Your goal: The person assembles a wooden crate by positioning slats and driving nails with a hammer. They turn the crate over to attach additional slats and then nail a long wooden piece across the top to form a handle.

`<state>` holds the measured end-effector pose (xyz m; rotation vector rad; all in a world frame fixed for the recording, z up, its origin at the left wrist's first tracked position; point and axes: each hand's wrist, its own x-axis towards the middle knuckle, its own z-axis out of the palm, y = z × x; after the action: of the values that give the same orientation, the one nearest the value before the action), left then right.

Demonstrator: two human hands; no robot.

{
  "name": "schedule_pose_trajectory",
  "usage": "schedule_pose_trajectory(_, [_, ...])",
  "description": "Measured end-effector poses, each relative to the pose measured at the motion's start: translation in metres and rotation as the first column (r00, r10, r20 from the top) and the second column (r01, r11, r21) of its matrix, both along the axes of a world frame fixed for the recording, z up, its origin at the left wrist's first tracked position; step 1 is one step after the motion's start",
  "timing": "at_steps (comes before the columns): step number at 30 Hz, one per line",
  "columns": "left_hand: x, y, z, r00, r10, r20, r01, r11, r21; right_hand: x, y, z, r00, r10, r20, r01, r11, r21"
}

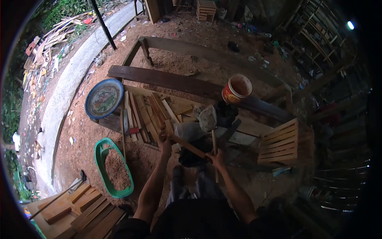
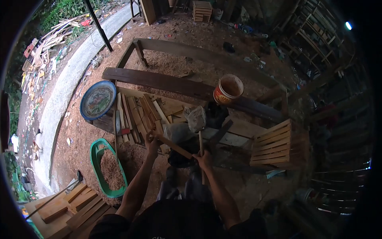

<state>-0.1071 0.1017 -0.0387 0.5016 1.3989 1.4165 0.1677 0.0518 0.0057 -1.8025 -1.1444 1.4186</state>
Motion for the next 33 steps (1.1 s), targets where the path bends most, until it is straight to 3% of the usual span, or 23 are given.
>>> schedule_pose_trajectory(1, [0.000,-0.003,0.001,1.000,0.010,-0.020,-0.011,1.000,-0.026,0.008,-0.001,-0.003,0.996,0.062,0.066,-0.062,0.998,-0.011])
schedule_pose_trajectory(4, [0.005,-0.022,0.015,0.997,0.015,-0.074,-0.025,0.992,-0.124,0.020,-0.008,-0.024,0.901,0.125,0.416,-0.248,0.934,0.256])
schedule_pose_trajectory(10, [0.034,-0.063,-0.026,0.983,-0.105,-0.150,0.062,0.962,-0.267,0.009,-0.011,-0.092,0.839,0.308,0.448,-0.405,0.904,0.138])
schedule_pose_trajectory(12, [0.049,-0.072,-0.050,0.952,-0.207,-0.227,0.129,0.940,-0.317,-0.001,-0.007,-0.108,0.824,0.314,0.472,-0.426,0.893,0.149])
schedule_pose_trajectory(17, [0.069,-0.078,-0.063,0.924,-0.305,-0.232,0.217,0.915,-0.339,-0.025,0.000,-0.152,0.783,0.299,0.545,-0.443,0.884,0.151])
schedule_pose_trajectory(22, [0.062,-0.071,-0.060,0.885,-0.369,-0.283,0.233,0.878,-0.417,-0.049,0.006,-0.145,0.758,0.195,0.623,-0.399,0.893,0.206])
schedule_pose_trajectory(25, [0.056,-0.069,-0.065,0.883,-0.393,-0.258,0.288,0.885,-0.365,-0.054,0.005,-0.145,0.695,0.222,0.684,-0.410,0.904,0.122])
schedule_pose_trajectory(33, [0.047,-0.066,-0.068,0.853,-0.463,-0.240,0.363,0.857,-0.365,-0.067,0.004,-0.156,0.678,0.136,0.722,-0.372,0.911,0.178])
